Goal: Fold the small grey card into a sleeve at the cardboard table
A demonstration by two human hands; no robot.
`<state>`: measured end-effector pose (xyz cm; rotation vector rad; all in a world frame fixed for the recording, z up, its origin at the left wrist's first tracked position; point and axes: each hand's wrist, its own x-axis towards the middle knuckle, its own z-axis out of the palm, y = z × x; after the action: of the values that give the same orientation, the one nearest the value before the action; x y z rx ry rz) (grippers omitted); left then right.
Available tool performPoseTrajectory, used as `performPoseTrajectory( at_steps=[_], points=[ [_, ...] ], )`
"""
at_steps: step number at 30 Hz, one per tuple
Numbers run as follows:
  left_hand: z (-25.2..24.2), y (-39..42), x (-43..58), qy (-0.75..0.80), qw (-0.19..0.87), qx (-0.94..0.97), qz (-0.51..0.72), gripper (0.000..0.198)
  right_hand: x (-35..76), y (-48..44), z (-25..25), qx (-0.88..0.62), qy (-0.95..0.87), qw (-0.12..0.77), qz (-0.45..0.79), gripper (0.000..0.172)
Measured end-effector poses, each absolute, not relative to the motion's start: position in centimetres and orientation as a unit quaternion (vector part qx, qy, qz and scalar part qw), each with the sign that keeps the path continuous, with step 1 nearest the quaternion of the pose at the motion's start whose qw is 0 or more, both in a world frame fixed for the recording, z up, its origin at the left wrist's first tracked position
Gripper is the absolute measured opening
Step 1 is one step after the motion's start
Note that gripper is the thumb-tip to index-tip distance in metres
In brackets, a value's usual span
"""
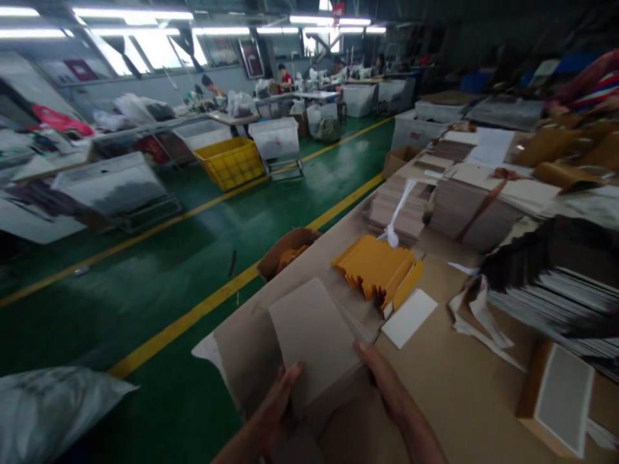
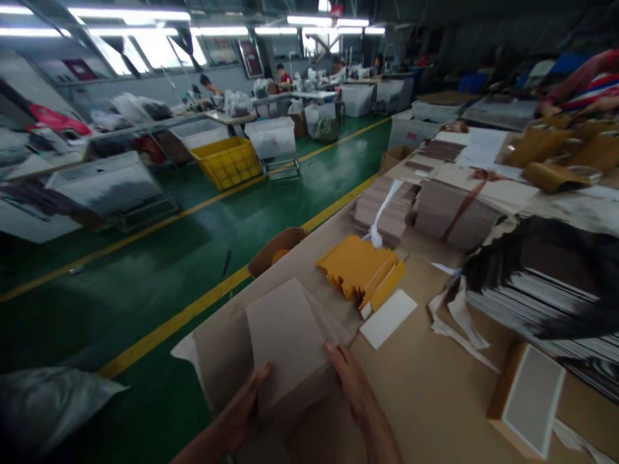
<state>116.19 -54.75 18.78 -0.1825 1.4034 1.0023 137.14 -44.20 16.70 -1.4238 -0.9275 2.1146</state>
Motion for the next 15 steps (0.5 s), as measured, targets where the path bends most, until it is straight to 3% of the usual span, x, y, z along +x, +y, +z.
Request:
performPoseTrajectory(
  at_steps=[3,8,15],
  points=[
    [18.9,-55.0,116.0,0.589,0.669,-0.084,0.445,0.073,137.0,-45.3,17.3,-0.497,-0.324,0.230,0.772,0.064],
    [18.5,-55.4,115.8,0.592,0.650,-0.084,0.469,0.073,136.0,-47.1,16.9,-0.498,-0.246,0.279,0.784,0.064],
    [17.6,-57.2,114.1,0.561,0.656,-0.116,0.491,0.069,134.2,-49.1,18.7,-0.502,-0.327,0.301,0.742,0.067]
  ],
)
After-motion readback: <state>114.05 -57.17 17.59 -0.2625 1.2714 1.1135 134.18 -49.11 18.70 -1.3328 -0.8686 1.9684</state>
